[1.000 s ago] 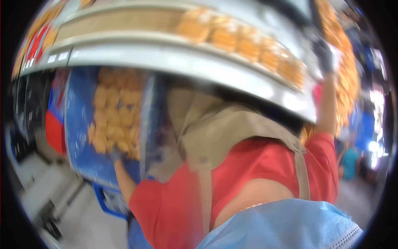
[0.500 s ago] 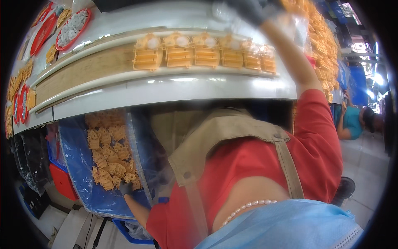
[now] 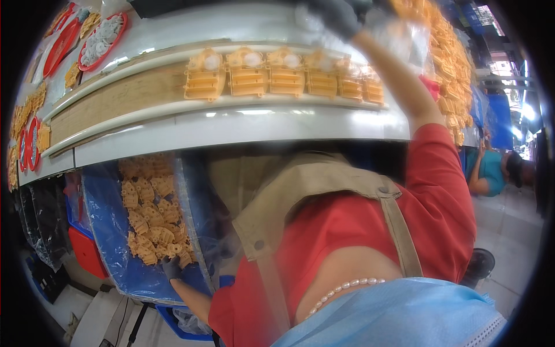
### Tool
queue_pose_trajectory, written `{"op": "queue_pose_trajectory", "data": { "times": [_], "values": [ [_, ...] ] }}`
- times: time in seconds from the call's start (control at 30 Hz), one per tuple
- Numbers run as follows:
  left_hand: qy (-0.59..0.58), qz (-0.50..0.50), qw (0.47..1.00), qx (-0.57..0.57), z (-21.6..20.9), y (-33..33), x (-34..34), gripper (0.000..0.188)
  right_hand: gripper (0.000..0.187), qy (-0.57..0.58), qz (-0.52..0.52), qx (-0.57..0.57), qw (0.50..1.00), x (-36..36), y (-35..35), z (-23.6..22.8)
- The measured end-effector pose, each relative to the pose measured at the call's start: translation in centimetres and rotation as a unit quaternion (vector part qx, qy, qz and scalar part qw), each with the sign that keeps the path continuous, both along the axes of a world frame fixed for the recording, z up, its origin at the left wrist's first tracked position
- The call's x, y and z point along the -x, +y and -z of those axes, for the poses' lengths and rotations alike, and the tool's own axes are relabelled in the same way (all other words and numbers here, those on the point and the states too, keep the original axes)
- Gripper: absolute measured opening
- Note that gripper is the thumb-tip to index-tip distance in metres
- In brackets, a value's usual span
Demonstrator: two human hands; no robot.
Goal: Sorting and packing waffles into plastic containers on an assembly line.
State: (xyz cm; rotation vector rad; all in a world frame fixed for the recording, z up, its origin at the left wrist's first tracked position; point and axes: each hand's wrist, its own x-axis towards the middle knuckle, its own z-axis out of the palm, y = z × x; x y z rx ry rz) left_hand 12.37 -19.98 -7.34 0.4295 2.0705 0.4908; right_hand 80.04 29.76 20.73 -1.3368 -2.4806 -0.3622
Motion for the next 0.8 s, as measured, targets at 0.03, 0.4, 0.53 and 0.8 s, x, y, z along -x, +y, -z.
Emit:
{"op": "queue_pose_trajectory", "data": {
  "times": [0.03,0.4,0.53,0.8],
  "values": [
    [-0.007,-0.007,1.000,-0.003,0.0,-0.1,-0.2,0.052,0.007,0.093,0.042,0.012,0.995,0.0,-0.4,0.2],
    [0.103,0.194,0.971,-0.094,-0.4,-3.0,-4.1,0.043,0.028,0.512,0.121,0.211,0.824,-8.4,-0.4,0.5],
    [0.168,0.276,0.922,-0.213,2.3,-7.8,2.5,0.038,0.011,0.847,0.086,0.424,0.310,-6.2,-1.8,-0.5],
    [0.223,0.220,0.940,-0.135,-8.0,-0.8,-4.1,0.033,0.019,0.853,-0.137,0.490,0.111,-0.3,-6.6,-3.0]
  ]
}}
